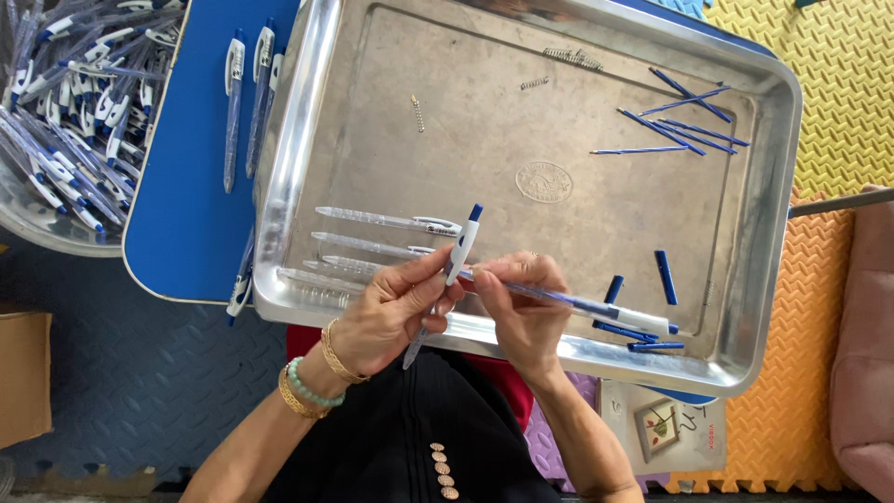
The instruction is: The person assembles ballpoint pens by hand, inserting ink cartridges into pen barrels, adding springs, and securing the components together before placing the completed pens in a tray.
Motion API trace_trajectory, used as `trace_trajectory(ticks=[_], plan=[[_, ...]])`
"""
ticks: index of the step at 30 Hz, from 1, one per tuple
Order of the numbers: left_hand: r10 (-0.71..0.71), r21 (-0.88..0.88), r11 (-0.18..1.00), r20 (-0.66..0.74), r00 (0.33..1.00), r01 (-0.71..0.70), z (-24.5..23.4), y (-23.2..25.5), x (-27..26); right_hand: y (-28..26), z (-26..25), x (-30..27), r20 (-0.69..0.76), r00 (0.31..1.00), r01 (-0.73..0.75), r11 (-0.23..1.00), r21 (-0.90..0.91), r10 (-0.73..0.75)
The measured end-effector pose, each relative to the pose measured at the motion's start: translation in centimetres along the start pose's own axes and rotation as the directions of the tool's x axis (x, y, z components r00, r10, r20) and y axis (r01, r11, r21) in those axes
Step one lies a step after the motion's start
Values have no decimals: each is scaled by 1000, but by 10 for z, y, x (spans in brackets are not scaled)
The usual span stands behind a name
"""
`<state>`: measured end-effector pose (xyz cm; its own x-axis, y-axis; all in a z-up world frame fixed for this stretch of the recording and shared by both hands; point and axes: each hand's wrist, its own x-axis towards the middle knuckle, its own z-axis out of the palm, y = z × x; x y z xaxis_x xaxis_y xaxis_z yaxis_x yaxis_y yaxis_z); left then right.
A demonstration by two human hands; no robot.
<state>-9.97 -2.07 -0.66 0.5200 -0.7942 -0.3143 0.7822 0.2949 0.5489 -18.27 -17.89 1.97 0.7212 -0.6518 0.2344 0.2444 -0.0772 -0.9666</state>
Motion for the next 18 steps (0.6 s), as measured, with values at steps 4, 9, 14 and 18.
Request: trace_trajectory(ticks=[4, 9, 14, 18], plan=[[69, 16, 997, -34, 997, -69, 1, -15, 4, 15, -6, -5, -5, 994, 107, 992, -74, -108], [156, 101, 984, -75, 985, -149, 8, -14, 6, 27, -24, -18, 112, 941, 325, 758, -565, -320], [45, 59, 997, 3, 999, -45, 14, 1, 0, -5, -28, 5, 107, 955, 298, 898, -324, -278], [-96, 42, 995, 62, 993, 93, 19, 13, -3, -59, -24, 53, 185, 980, 139, 912, -386, -71]])
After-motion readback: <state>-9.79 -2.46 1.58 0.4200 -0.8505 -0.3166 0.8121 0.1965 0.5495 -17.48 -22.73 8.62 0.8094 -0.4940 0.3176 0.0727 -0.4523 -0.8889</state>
